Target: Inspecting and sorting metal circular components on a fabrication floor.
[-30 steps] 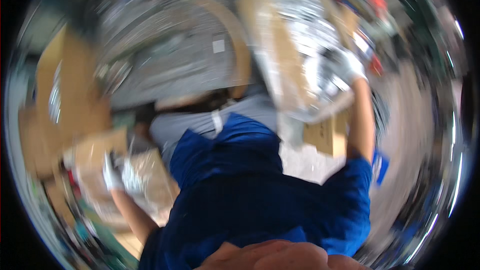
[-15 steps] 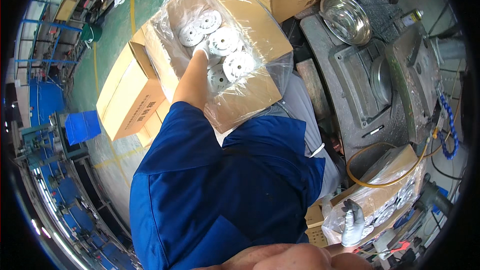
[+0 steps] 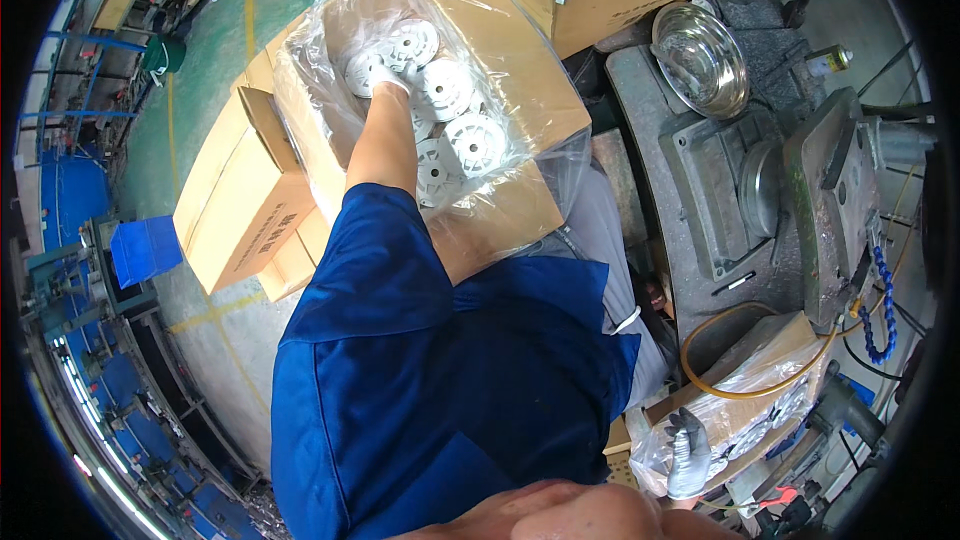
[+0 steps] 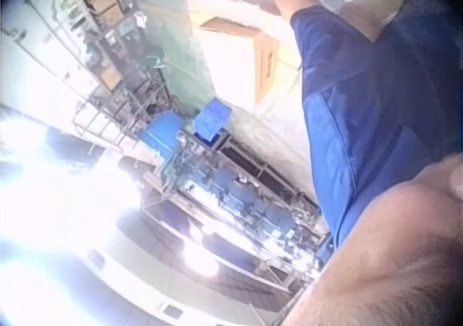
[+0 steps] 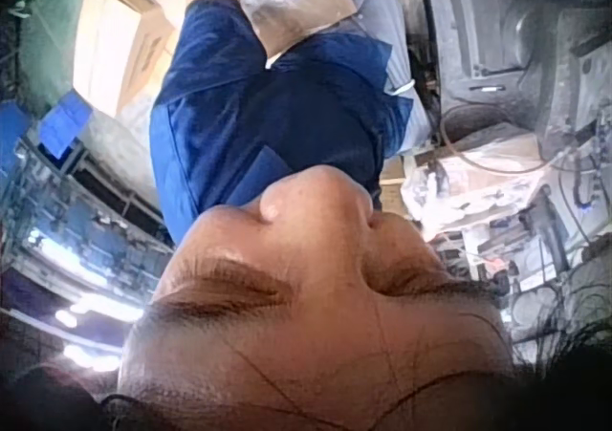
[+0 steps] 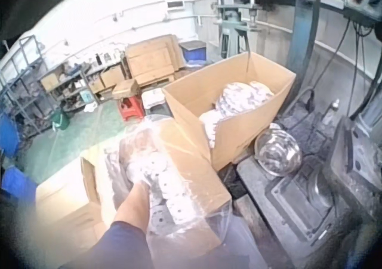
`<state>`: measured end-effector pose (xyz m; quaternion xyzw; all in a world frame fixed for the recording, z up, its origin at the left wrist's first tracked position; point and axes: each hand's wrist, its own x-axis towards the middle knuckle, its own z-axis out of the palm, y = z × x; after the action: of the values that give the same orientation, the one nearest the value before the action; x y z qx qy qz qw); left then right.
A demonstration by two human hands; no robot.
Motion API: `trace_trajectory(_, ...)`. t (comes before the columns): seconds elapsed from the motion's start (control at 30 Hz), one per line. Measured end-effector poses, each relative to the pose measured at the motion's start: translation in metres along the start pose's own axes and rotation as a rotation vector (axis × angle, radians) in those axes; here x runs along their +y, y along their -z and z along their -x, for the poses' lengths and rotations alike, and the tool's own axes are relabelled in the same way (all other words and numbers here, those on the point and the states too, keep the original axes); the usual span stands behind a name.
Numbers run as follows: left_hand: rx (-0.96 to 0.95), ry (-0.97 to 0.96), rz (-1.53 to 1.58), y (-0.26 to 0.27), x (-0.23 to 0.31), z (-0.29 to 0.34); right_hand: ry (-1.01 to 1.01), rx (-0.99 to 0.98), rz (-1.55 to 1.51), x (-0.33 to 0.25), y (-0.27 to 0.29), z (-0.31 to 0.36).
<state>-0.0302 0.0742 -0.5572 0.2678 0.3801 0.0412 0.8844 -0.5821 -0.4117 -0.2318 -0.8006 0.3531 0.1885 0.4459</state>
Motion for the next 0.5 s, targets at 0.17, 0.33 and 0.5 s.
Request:
trace_trajectory(0.17,0.099,0.054,-0.066,0.008,-0.001,-0.05,-0.004,0.025,0.052,-0.008,-0.002,-0.002)
trace_trajectory(0.33,0.285,-0.078,-0.403,-0.002,-0.003,-0.067,-0.094,0.031,-0.018,-0.026,-0.004,-0.009)
trace_trajectory(0.5,0.112,-0.254,-0.685,-0.013,0.021,-0.011,0.01,0.072,-0.051,-0.021,-0.013,-0.012)
